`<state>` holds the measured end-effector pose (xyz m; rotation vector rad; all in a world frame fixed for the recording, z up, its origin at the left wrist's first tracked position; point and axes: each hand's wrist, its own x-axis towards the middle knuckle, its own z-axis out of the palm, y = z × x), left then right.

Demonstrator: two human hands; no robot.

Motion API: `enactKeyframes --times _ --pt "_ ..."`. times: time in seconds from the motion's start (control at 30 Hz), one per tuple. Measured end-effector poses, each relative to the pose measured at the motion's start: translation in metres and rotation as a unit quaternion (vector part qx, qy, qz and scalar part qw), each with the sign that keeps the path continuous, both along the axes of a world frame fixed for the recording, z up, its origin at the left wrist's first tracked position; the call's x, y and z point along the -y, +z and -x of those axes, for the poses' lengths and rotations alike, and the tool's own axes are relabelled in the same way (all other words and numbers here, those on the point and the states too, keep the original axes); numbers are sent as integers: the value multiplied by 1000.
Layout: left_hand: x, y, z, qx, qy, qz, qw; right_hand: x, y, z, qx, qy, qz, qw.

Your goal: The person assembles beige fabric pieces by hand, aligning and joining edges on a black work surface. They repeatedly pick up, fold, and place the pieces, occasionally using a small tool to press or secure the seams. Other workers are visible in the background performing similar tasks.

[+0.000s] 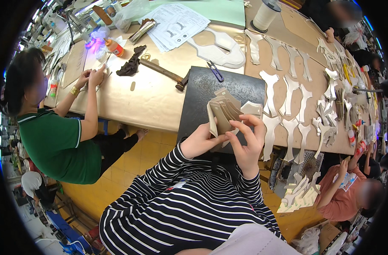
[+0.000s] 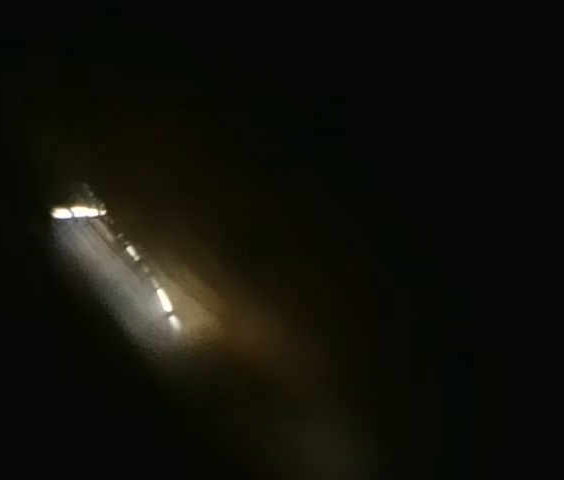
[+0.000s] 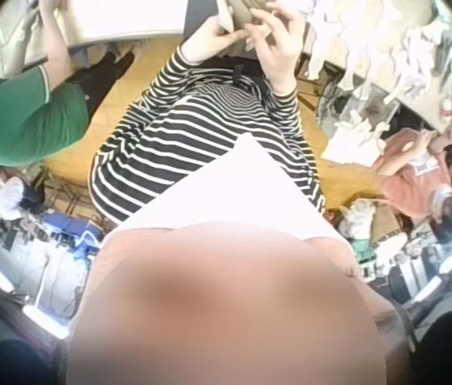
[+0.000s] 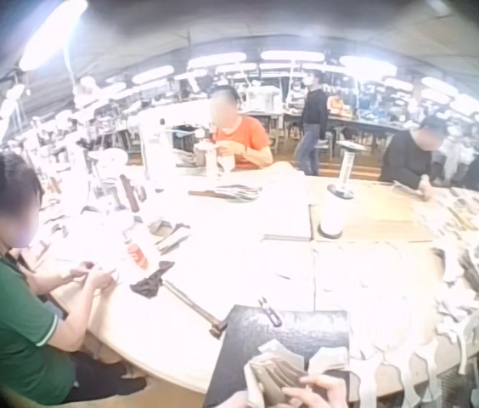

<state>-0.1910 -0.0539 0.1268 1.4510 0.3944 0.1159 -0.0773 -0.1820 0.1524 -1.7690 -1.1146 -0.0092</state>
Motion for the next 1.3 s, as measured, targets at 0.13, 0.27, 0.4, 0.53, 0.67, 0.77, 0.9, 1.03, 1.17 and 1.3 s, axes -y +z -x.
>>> enactKeyframes --times 0.13,0.27,0.4,0.53,0.67,0.77,0.9,1.03,1.17,1.3 --pt "2 -3 1 -9 2 -22 1000 -1 0 5 46 -17 18 999" --pt "2 -6 2 -6 -1 -43 999 -3 -3 6 59 14 2 998" --pt "2 -9 1 -12 -3 -27 1000 -5 -3 9 26 17 -14 999" --pt "0 -10 3 -8 -16 -29 999 -3 0 9 71 32 -9 997" --pt "2 -11 8 61 9 -37 997 1 1 12 43 63 -42 996" --pt "5 -13 8 61 9 -24 998 3 1 17 -55 68 -78 993" --pt "6 -18 5 86 18 -113 990 3 2 21 -120 40 -99 987" --pt "6 -22 5 102 29 -103 989 4 9 19 -130 23 -57 990" --pt "6 -26 8 74 -4 -126 989 2 10 10 -105 26 52 993" --pt "11 -30 9 80 53 50 994 -1 -3 8 -119 63 44 990"
